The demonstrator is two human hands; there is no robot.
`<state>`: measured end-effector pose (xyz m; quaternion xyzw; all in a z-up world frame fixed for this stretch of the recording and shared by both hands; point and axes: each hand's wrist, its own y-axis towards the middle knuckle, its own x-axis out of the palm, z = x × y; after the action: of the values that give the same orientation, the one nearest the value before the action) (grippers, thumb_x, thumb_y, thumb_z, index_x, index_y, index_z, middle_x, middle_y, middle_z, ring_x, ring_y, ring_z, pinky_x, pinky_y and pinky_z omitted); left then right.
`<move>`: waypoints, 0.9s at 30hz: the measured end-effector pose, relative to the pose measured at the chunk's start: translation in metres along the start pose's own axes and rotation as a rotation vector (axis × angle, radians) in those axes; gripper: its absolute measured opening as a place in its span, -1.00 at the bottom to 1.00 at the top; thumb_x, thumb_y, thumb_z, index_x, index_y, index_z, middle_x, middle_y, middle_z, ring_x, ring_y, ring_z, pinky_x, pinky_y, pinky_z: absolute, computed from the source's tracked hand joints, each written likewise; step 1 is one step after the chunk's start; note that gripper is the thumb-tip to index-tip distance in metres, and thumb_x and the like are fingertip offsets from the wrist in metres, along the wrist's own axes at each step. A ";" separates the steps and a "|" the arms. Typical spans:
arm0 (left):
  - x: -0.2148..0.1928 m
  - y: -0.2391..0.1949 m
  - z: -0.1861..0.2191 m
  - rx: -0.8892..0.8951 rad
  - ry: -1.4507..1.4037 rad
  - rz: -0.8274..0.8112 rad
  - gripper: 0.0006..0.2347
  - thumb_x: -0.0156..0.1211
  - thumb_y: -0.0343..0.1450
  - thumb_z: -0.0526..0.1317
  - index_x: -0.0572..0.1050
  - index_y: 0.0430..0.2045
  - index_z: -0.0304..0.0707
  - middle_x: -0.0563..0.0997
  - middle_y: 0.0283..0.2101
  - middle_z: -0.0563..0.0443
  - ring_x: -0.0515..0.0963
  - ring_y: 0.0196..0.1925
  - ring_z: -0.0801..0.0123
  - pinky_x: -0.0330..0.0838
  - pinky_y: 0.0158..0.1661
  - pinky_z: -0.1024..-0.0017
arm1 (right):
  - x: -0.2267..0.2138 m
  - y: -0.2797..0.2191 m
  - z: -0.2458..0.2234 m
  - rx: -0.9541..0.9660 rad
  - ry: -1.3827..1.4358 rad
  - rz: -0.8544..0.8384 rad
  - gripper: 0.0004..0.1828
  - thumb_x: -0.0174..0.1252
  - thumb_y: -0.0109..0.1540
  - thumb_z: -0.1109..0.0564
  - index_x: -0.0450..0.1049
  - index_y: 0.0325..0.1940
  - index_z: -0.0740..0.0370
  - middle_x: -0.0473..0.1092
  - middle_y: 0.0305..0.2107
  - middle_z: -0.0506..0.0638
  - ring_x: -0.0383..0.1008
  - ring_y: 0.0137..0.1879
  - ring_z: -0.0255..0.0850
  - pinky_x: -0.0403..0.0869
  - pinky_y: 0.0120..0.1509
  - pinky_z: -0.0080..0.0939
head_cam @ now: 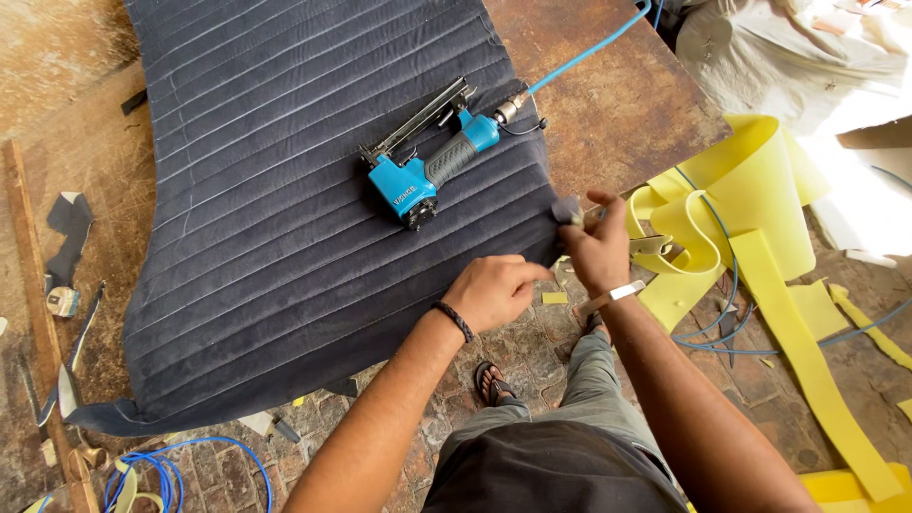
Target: The person staples dark quilted fabric onto a wooden frame using a pneumatic staple gun, then trims excess fabric with scissors. The person works on a single cushion or seat component, securing the fabric along the edges and corners before cutting away the overhang.
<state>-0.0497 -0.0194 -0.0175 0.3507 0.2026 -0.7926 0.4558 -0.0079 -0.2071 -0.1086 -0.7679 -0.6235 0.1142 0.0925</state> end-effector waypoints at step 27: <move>0.020 0.083 -0.018 -0.224 0.717 0.049 -0.41 0.37 0.28 0.16 0.33 0.22 0.28 0.06 0.46 -0.32 0.01 0.50 -0.28 -0.12 0.28 -0.57 | -0.014 0.023 0.031 -0.182 0.204 0.109 -0.54 0.26 0.15 0.37 0.27 0.07 0.23 0.41 -0.30 0.02 0.46 -0.22 -0.18 0.49 -0.17 -0.18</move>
<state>0.0216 -0.0609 -0.0445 0.5586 0.4264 -0.5812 0.4104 0.0023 -0.2254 -0.1440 -0.8135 -0.5758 -0.0166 0.0793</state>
